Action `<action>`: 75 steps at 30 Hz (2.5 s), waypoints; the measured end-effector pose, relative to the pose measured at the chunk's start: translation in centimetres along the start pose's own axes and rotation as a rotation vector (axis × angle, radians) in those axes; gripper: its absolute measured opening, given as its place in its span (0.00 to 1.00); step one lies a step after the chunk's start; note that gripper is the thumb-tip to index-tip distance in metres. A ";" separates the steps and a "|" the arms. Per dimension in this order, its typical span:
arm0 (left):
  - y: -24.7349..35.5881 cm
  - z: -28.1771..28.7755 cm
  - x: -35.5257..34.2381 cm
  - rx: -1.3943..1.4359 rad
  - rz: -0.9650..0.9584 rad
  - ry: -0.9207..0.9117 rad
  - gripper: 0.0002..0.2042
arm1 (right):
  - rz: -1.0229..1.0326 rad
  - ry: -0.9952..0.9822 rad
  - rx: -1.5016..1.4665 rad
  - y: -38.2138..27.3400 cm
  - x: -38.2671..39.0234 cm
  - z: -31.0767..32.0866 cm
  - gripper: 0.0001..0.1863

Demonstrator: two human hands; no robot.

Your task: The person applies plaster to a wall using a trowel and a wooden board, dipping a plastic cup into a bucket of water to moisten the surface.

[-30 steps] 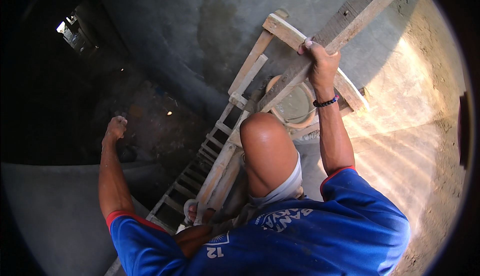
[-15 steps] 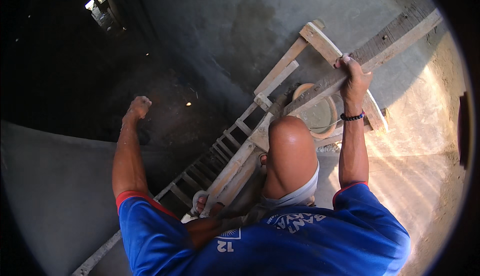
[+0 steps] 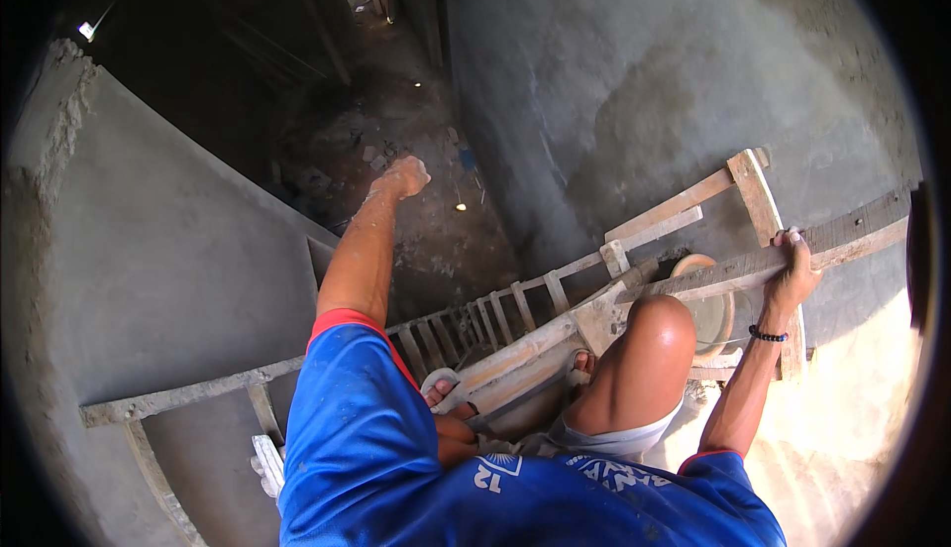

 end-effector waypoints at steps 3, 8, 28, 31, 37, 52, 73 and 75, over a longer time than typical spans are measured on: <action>0.5 -0.2 -0.7 -0.030 -0.008 -0.023 0.17 | 0.010 -0.002 -0.009 0.3 -0.4 0.8 0.08; 3.1 -0.8 -1.8 -0.175 -0.147 -0.004 0.18 | 0.043 0.062 0.043 0.3 -0.3 2.1 0.06; 2.0 -1.7 -0.4 0.066 0.050 -0.037 0.15 | 0.043 -0.004 -0.011 -2.2 0.5 -0.6 0.06; 1.9 -1.1 -0.2 0.025 -0.010 -0.017 0.15 | 0.040 -0.014 -0.011 -2.0 0.4 -0.9 0.06; 1.6 -0.6 0.3 -0.010 0.015 -0.004 0.16 | 0.051 -0.036 -0.006 -1.7 0.6 -1.3 0.08; -1.1 -1.8 -2.6 0.175 0.020 0.059 0.11 | 0.017 -0.028 0.029 -2.1 0.5 -1.5 0.07; -2.0 -2.3 -3.4 0.176 -0.024 0.010 0.11 | 0.030 -0.057 0.028 -1.0 0.3 -1.7 0.07; -2.0 -1.2 -3.0 0.026 -0.096 0.043 0.12 | 0.036 -0.023 -0.012 -0.8 0.4 -1.5 0.07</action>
Point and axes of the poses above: each hand's wrist, its own x-axis away from the middle knuckle, its own z-axis out of the back of the hand, y = z × x, the point moved 6 cm from there along -x, towards the middle knuckle, and after that the axes turned 5 degrees about x, right-handed, at the moved point
